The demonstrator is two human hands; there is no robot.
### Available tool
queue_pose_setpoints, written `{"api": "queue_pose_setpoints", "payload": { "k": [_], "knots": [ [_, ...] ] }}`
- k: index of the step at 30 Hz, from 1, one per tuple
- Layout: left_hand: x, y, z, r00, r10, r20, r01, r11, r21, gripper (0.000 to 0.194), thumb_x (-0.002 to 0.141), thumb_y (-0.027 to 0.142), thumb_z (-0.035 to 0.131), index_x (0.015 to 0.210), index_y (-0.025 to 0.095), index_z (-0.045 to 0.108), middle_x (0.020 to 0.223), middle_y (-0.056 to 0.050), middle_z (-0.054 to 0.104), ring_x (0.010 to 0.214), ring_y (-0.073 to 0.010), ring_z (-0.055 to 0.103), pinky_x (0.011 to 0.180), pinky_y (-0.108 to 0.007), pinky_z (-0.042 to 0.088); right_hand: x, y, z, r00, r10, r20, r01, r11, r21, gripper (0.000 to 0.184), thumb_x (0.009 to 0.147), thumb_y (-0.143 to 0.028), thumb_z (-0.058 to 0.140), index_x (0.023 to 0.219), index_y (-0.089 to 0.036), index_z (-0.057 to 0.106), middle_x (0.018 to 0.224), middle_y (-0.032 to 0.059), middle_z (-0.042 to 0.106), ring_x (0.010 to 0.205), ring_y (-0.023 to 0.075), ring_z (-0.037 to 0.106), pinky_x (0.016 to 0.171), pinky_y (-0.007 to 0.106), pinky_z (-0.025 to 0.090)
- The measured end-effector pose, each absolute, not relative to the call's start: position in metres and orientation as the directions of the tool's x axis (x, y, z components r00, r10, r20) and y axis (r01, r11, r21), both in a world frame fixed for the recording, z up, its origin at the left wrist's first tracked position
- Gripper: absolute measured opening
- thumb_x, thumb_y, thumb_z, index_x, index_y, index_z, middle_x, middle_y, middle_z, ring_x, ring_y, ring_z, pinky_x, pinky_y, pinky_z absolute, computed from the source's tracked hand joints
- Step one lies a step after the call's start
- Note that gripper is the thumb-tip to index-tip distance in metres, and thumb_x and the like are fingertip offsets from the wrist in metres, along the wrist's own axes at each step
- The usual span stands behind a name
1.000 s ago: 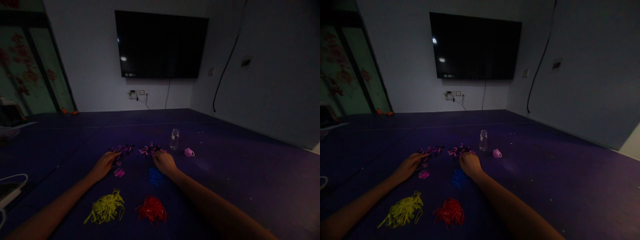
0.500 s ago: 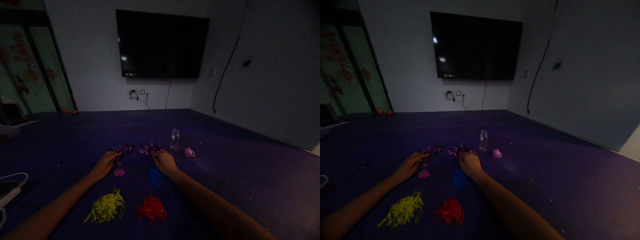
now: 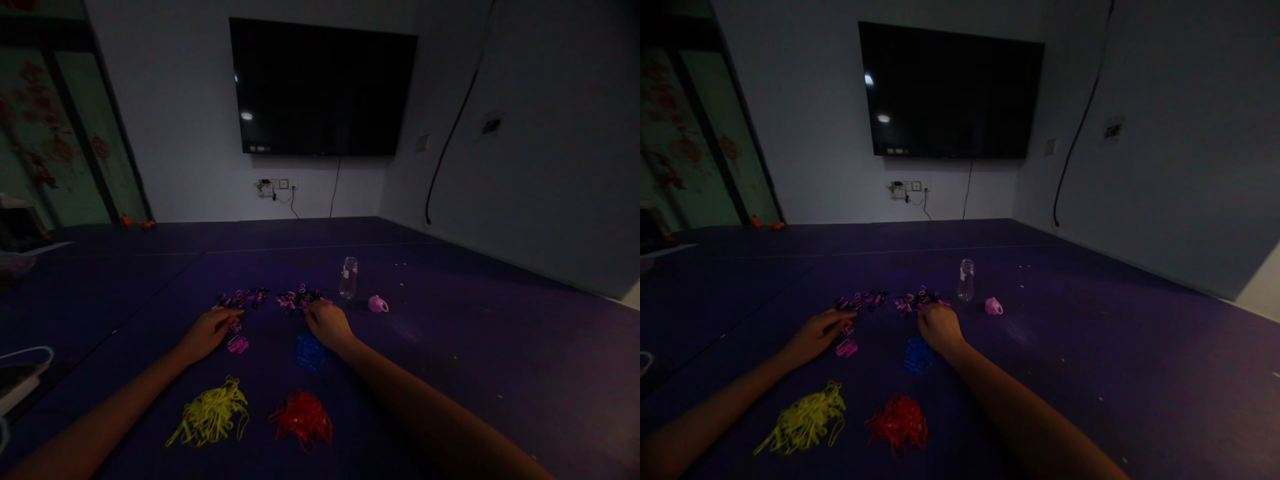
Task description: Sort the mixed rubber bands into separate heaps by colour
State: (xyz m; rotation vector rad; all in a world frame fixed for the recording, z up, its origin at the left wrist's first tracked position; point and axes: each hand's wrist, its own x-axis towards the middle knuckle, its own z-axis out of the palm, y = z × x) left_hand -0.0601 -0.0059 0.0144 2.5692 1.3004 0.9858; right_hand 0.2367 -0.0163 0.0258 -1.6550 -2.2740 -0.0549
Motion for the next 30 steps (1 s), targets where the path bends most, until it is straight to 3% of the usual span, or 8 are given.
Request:
{"api": "queue_pose_setpoints", "payload": {
  "k": [6, 13, 20, 25, 30],
  "knots": [
    [-0.059, -0.009, 0.016, 0.344, 0.804, 0.485, 0.678, -0.57, 0.464, 0.032, 0.086, 0.031, 0.044, 0.108, 0.021, 0.064, 0.083, -0.003, 0.071, 0.071, -0.0152, 0.065, 0.067, -0.026, 0.05, 0.237, -0.017, 0.026, -0.285, 0.919, 0.274, 0.932, 0.332, -0.143, 0.028, 0.092, -0.026, 0.037, 0.087, -0.018, 0.063, 0.095, 0.0068, 0.067, 0.091, 0.0165, 0.061, 0.073, 0.022, 0.038],
    [-0.059, -0.006, 0.016, 0.363, 0.802, 0.475, 0.688, -0.574, 0.444, 0.029, 0.084, 0.029, 0.046, 0.103, 0.021, 0.067, 0.082, -0.004, 0.071, 0.071, -0.0149, 0.064, 0.065, -0.025, 0.049, 0.237, -0.016, 0.025, -0.289, 0.918, 0.272, 0.928, 0.338, -0.156, 0.029, 0.091, -0.026, 0.037, 0.087, -0.018, 0.064, 0.095, 0.007, 0.067, 0.091, 0.016, 0.06, 0.073, 0.022, 0.038],
    [-0.052, -0.011, 0.016, 0.367, 0.867, 0.337, 0.617, -0.498, 0.609, 0.035, 0.084, 0.035, 0.047, 0.107, 0.016, 0.064, 0.069, -0.002, 0.067, 0.057, -0.013, 0.06, 0.056, -0.023, 0.048, 0.237, -0.017, 0.027, -0.284, 0.917, 0.279, 0.928, 0.336, -0.163, 0.029, 0.091, -0.025, 0.037, 0.086, -0.017, 0.064, 0.094, 0.0072, 0.067, 0.09, 0.0167, 0.061, 0.074, 0.022, 0.039],
    [-0.048, -0.011, 0.02, 0.342, 0.81, 0.475, 0.66, -0.568, 0.493, 0.029, 0.085, 0.032, 0.045, 0.095, 0.019, 0.069, 0.091, -0.006, 0.069, 0.081, -0.0171, 0.064, 0.071, -0.028, 0.05, 0.236, -0.017, 0.028, -0.284, 0.917, 0.279, 0.928, 0.336, -0.163, 0.03, 0.091, -0.025, 0.036, 0.087, -0.017, 0.065, 0.095, 0.0073, 0.067, 0.091, 0.0171, 0.061, 0.074, 0.023, 0.039],
    [-0.048, -0.01, 0.02, 0.391, 0.808, 0.44, 0.659, -0.58, 0.479, 0.027, 0.083, 0.029, 0.046, 0.093, 0.02, 0.069, 0.086, -0.005, 0.071, 0.078, -0.0165, 0.065, 0.071, -0.028, 0.05, 0.236, -0.016, 0.026, -0.278, 0.921, 0.274, 0.93, 0.329, -0.164, 0.03, 0.091, -0.026, 0.036, 0.087, -0.017, 0.064, 0.095, 0.0071, 0.067, 0.09, 0.0165, 0.061, 0.074, 0.022, 0.039]
  ]
}}
